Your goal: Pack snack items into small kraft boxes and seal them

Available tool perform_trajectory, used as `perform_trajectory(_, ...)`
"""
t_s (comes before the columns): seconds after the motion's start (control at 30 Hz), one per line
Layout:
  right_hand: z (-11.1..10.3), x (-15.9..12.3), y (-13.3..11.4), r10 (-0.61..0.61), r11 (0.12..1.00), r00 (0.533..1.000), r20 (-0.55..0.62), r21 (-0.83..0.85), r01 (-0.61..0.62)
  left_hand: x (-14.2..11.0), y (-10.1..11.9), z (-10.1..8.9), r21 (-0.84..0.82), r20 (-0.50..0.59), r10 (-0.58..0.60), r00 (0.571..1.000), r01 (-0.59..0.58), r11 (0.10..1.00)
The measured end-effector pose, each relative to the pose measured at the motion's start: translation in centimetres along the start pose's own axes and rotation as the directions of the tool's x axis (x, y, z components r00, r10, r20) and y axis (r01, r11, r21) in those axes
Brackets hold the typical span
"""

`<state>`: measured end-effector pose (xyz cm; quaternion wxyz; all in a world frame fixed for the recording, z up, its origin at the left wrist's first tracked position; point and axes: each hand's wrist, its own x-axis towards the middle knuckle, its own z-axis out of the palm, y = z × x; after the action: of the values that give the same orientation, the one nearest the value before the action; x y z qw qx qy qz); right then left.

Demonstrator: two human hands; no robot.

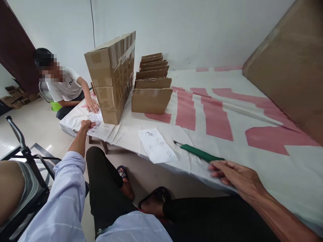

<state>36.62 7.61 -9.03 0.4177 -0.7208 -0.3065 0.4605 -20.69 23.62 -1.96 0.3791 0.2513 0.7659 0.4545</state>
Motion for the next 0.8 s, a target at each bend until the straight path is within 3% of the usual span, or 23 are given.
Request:
perform_trajectory(0.27,-0.4,0.3,0.2,-0.033,0.999,0.999,-0.019,-0.011,0.033,1.5,0.4,3.1,0.015,0.024,-0.037,0.999,0.037,0.999)
perform_trajectory(0.47,-0.8,0.4,0.0,-0.024,0.999,0.999,0.022,-0.026,0.024,1.1,1.5,3.6,0.095,0.030,-0.003,1.000,0.001,0.995)
perform_trajectory(0.67,-0.7,0.6,1.1,-0.060,0.998,0.998,-0.025,0.024,0.060,-2.3,2.4,2.9,0.264,0.023,0.189,0.982,-0.189,0.946)
perform_trajectory(0.8,-0.5,0.9,1.9,-0.199,0.979,0.977,-0.074,-0.053,0.195,-6.2,-0.2,3.2,0.361,0.083,0.349,0.934,-0.354,0.863)
